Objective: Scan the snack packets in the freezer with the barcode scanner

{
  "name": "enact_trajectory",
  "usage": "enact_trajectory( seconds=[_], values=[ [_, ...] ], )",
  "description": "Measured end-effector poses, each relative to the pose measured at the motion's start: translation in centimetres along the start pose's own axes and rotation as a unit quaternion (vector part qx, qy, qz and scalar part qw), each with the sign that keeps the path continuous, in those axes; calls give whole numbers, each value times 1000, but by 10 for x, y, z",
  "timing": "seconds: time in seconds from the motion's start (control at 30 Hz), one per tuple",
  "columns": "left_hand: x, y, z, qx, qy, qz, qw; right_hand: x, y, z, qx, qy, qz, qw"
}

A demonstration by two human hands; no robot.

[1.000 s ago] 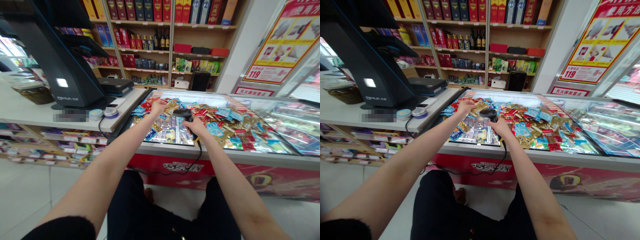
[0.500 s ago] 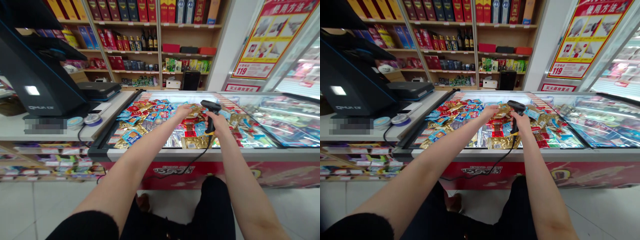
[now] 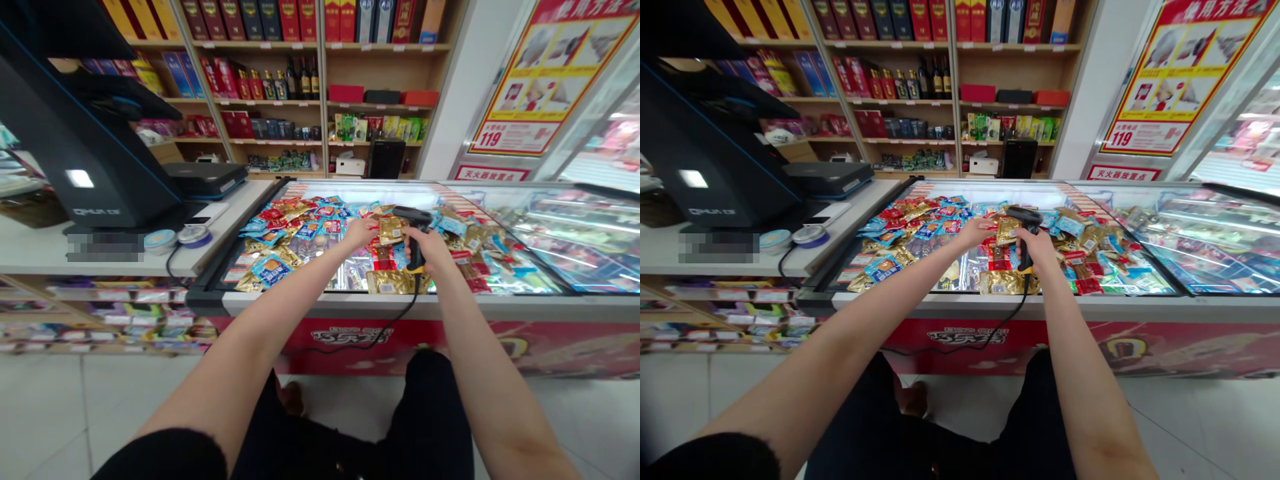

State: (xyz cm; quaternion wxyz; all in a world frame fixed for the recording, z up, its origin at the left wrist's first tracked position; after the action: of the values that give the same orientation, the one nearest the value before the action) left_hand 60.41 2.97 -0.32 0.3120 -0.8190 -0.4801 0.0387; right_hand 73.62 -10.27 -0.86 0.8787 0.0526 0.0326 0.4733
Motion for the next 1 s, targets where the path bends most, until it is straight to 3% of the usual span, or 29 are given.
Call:
enact_trajectory(
  seconds=[0.17,0.4,0.5,0.63,0.8,1.0],
  values=[
    [-34,-47,26,91,-12,-19,996,-7,27,-4,-2,14,25,1000],
    [-69,-124,64,209,-39,-43,976,-25,82,-15,-26,31,99,994],
    [-86,-161,80,285,-81,-51,954,-31,101,-20,-33,28,107,993],
    [-115,-198,110,341,-186,-9,922,-38,119,-26,-40,48,116,991],
    [-143,-204,124,367,-211,59,904,-43,132,-29,-54,48,123,990],
    [-138,-189,120,347,-184,12,919,-41,135,-32,-59,47,126,989]
  ],
)
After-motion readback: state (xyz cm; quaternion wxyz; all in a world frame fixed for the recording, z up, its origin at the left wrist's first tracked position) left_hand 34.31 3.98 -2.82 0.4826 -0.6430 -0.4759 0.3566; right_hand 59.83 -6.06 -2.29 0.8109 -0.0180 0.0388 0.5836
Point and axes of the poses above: each hand's wrist, its own x-axis towards the middle knuckle, its own y-axis out of the palm, z = x × y, the point moved 8 cm from there along x, towards the middle knuckle
